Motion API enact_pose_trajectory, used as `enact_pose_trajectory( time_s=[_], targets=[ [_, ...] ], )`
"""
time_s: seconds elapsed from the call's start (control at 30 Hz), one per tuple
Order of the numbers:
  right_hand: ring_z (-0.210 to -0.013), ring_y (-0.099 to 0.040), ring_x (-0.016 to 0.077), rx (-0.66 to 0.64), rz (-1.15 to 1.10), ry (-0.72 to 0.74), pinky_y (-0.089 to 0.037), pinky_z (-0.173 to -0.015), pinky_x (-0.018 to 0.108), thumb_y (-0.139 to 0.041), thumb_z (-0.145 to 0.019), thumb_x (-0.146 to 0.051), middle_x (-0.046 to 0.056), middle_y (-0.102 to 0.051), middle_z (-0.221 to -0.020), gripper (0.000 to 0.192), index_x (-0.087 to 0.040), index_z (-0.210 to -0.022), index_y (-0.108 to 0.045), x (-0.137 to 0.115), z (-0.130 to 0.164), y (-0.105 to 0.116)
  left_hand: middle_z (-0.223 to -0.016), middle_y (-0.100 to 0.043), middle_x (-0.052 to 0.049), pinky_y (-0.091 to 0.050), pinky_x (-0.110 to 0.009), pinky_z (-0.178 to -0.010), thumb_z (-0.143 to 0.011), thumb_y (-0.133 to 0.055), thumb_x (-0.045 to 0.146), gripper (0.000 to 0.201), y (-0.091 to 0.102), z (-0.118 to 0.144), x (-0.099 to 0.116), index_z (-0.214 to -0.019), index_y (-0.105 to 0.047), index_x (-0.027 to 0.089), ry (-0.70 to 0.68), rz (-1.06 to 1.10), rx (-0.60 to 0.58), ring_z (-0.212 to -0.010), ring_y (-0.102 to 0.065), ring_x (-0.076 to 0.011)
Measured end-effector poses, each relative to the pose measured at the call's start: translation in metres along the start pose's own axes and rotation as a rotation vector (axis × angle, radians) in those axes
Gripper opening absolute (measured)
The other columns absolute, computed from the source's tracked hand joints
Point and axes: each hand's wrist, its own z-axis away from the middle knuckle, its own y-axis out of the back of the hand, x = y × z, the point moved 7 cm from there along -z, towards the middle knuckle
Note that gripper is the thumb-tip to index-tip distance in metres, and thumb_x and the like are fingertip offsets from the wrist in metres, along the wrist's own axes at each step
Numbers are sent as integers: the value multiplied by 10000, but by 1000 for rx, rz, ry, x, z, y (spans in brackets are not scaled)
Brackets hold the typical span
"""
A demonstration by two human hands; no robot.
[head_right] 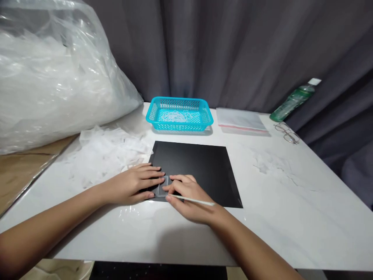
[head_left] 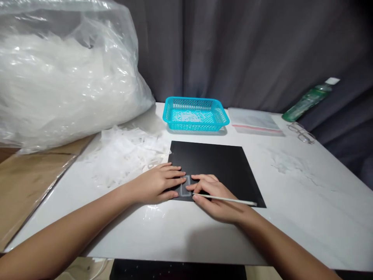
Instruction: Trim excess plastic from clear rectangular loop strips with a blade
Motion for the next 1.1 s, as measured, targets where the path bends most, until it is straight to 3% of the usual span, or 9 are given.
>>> enact_pose_trajectory(
  time_s=[0.1, 0.23, 0.4, 0.5, 0.57, 0.67, 0.83, 0.97, 1.1],
  targets=[
    [-1256, -498, 254, -73, 30, 64, -370, -1005, 448, -529, -924, -265, 51, -697, -1155, 70, -221, -926, -583, -7, 0, -1, -1246, -647, -114, -406, -522, -1039, -931, -551, 323, 324, 6, 0, 4, -1217, -624, 190, -51, -22, 62, -1207, -563, -297],
    [-1208, -541, 262, -34, 157, 75, -307, -1044, 499, -507, -935, -254, 72, -716, -1043, 107, -208, -970, -597, -9, -1, 6, -1140, -703, -72, -406, -454, -1039, -941, -527, 209, 208, 17, -1, 11, -1092, -670, 207, -103, -79, 163, -1086, -637, -222],
    [-1229, -534, 266, 7, 240, -10, -226, -1089, 544, -495, -934, -231, 54, -712, -972, 99, -219, -894, -586, 0, 5, 25, -1051, -735, -67, -376, -416, -1068, -949, -522, 253, 211, 13, -6, 20, -1083, -674, 195, -129, -82, 123, -1035, -668, -203],
    [-1149, -589, 235, -62, 130, -40, -272, -1085, 504, -499, -933, -240, 19, -706, -919, 93, -233, -884, -577, 1, 8, 25, -1113, -718, -88, -348, -467, -1086, -955, -514, 324, 280, 11, -7, 18, -1142, -653, 168, -83, -180, 107, -1083, -651, -251],
    [-1092, -618, 213, -141, 13, -30, -337, -1058, 447, -520, -928, -255, 6, -710, -928, 71, -243, -900, -584, -2, 8, 18, -1146, -707, -93, -335, -482, -1091, -959, -511, 324, 293, 17, -8, 19, -1157, -646, 154, -66, -291, 159, -1109, -637, -271],
    [-1055, -626, 192, -161, -91, 1, -418, -979, 359, -559, -912, -266, 23, -700, -1028, 57, -240, -914, -610, -8, 7, 14, -1134, -713, -84, -351, -441, -1082, -958, -515, 278, 252, 27, -7, 30, -1122, -659, 152, -132, -350, 225, -1074, -652, -241],
    [-759, -613, 143, -34, -38, -77, -453, -689, 257, -585, -882, -257, 19, -664, -845, 80, -215, -865, -651, -1, 6, 24, -1076, -727, -80, -439, -347, -993, -955, -514, 265, 250, 18, -8, 52, -1123, -663, 155, -305, -138, 87, -977, -681, -188],
    [-685, -615, 140, -23, -24, -220, -428, -623, 248, -588, -879, -286, -4, -691, -759, 103, -224, -855, -667, 13, 6, 24, -1249, -649, -129, -423, -399, -1031, -952, -511, 415, 415, -1, -9, 43, -1260, -592, 148, -238, -80, -8, -1117, -632, -255],
    [-722, -644, 145, 57, -27, -233, -449, -642, 242, -598, -864, -279, 3, -724, -831, 98, -233, -868, -685, 15, 4, 24, -1282, -620, -162, -343, -474, -1099, -945, -505, 471, 490, -1, -8, 22, -1288, -569, 127, -109, -118, 28, -1205, -575, -310]
  ],
)
